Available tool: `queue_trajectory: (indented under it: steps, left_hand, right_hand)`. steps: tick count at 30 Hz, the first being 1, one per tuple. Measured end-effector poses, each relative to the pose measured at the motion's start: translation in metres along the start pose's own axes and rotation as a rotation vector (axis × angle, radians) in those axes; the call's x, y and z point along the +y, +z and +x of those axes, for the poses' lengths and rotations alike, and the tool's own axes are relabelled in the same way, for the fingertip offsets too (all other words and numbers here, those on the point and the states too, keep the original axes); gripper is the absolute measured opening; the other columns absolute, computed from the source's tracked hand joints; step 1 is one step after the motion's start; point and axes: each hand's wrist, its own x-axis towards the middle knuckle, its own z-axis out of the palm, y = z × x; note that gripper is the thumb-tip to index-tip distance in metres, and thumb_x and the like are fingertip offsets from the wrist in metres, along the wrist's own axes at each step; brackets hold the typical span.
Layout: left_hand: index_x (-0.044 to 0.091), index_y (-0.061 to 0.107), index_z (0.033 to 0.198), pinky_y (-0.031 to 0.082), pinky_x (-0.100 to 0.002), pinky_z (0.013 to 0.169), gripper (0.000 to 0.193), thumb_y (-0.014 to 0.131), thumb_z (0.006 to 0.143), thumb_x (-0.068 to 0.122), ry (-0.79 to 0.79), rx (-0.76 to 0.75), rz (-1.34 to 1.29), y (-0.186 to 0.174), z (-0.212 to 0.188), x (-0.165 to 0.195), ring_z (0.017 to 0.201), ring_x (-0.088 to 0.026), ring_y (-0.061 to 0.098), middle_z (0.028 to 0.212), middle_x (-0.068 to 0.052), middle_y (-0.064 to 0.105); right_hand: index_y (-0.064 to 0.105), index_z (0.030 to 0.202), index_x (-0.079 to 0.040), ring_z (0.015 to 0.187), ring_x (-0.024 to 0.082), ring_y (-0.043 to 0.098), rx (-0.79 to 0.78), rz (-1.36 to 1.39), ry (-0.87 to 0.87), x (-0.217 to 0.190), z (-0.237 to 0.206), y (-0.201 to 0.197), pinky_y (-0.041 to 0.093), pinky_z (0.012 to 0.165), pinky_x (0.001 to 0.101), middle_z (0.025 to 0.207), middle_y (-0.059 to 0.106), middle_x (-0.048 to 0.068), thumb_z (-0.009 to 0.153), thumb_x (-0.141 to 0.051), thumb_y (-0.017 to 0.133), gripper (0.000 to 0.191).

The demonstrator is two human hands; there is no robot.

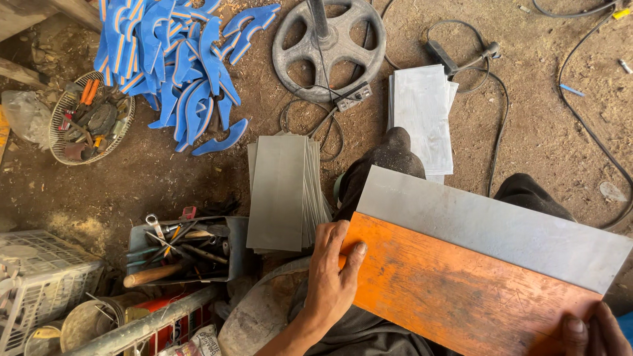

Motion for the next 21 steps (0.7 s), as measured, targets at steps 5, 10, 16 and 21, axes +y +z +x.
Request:
queue_trajectory:
  steps: [5,10,16,21]
  left_hand:
    - [-0.002,0.05,0.14,0.057,-0.041,0.089,0.048,0.057,0.106,0.031,-0.009,0.006,0.004,0.004,-0.002,0.0,0.109,-0.028,0.061,0.121,-0.017,0.053]
    - [-0.001,0.05,0.141,0.057,-0.04,0.086,0.05,0.055,0.106,0.033,-0.022,-0.007,0.002,0.007,-0.003,0.002,0.105,-0.026,0.061,0.118,-0.016,0.052]
    - [-0.001,0.05,0.139,0.057,-0.041,0.084,0.05,0.056,0.104,0.034,-0.093,-0.019,0.017,0.015,-0.006,0.007,0.101,-0.027,0.06,0.117,-0.016,0.052]
    - [-0.002,0.051,0.139,0.056,-0.041,0.085,0.05,0.056,0.105,0.034,-0.062,0.006,0.031,0.019,-0.004,0.014,0.106,-0.027,0.061,0.121,-0.017,0.052]
  right_hand:
    - [0.041,0.144,0.022,0.117,0.034,0.066,0.052,-0.068,0.092,0.028,0.006,0.005,0.055,0.108,0.0429,0.123,0.065,0.033,0.119,-0.03,0.043,0.057]
    - [0.04,0.152,0.017,0.124,0.036,0.064,0.071,-0.034,0.056,0.026,0.002,0.004,0.052,0.109,0.0431,0.128,0.063,0.032,0.119,-0.024,0.043,0.053]
    - [0.046,0.152,0.014,0.134,0.039,0.061,0.297,0.053,0.134,0.003,-0.031,0.005,0.047,0.11,0.0439,0.137,0.061,0.032,0.119,-0.017,0.059,0.047]
    - [0.046,0.153,0.014,0.131,0.04,0.062,0.267,0.069,0.129,0.026,-0.028,0.002,0.049,0.108,0.0451,0.134,0.061,0.032,0.119,-0.017,0.058,0.047]
